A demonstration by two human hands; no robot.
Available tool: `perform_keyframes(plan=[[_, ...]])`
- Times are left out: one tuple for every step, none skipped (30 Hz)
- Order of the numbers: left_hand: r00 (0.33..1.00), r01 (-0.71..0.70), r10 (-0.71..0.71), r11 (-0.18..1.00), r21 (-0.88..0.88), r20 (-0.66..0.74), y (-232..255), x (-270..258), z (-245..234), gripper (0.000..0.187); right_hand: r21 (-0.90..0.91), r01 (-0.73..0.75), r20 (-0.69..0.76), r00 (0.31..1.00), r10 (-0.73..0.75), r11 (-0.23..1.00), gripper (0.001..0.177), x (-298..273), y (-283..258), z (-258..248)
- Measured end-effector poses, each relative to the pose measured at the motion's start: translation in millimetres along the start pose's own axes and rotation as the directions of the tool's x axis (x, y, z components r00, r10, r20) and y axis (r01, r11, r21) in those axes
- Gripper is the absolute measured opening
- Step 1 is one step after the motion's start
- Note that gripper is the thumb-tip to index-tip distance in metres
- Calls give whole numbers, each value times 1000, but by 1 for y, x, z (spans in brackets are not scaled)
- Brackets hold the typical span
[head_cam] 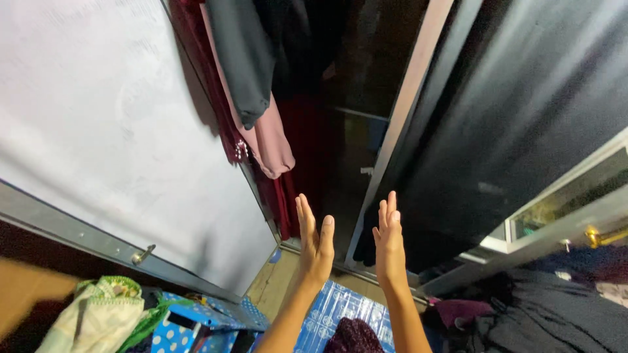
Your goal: Hanging various pieces of clothing on hangers and placing them in a wardrobe.
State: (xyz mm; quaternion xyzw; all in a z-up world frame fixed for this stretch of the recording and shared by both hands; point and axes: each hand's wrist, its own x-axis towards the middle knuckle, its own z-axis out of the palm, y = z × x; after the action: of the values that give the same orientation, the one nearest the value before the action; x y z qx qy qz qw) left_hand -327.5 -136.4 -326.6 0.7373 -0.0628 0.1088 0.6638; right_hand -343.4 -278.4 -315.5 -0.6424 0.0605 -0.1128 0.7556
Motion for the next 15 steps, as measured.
perform_keyframes(plan=[[1000,18,-18,1000,5,22,6,-13,-3,83,-23,11,-22,1000,-11,1000,80,-15,0,-2],[999,19,-19,1000,3,31,8,-25,-3,83,-23,10,-32,999,-11,1000,80,-28,0,-5],[999,22,-22,1000,7,50,10,-36,-4,83,-18,-13,-52,999,12,1000,80,-41,1,-9],[997,28,-29,1000,12,70,11,-49,-4,83,-10,-40,-73,997,39,999,79,-55,2,-12],[996,32,-33,999,12,82,8,-59,-3,83,-9,-44,-84,996,43,999,79,-65,9,-16],[995,26,-28,999,20,98,5,-71,-1,82,22,-61,-101,993,62,998,79,-77,16,-22],[993,20,-23,999,26,115,2,-83,1,81,53,-76,-116,990,82,996,79,-89,24,-27],[991,30,-34,999,28,132,-2,-97,2,81,55,-85,-134,987,92,995,79,-101,27,-31],[989,21,-25,999,27,146,-5,-109,2,81,61,-84,-139,986,92,995,80,-112,29,-35],[988,1,-5,1000,24,157,-7,-116,4,80,69,-73,-140,987,82,995,80,-117,30,-38],[985,2,-6,1000,23,171,-6,-122,6,80,71,-72,-153,985,82,995,80,-124,29,-41],[982,10,-13,1000,13,190,-5,-128,7,80,75,-86,-166,981,97,993,80,-132,28,-45],[978,19,-20,1000,3,208,-4,-135,9,80,80,-99,-179,977,112,992,80,-139,27,-49],[973,26,-27,1000,4,227,-3,-142,11,80,83,-104,-198,973,119,991,80,-146,28,-55],[970,43,-42,999,2,241,-2,-149,12,79,95,-90,-205,973,108,991,79,-153,29,-60]])
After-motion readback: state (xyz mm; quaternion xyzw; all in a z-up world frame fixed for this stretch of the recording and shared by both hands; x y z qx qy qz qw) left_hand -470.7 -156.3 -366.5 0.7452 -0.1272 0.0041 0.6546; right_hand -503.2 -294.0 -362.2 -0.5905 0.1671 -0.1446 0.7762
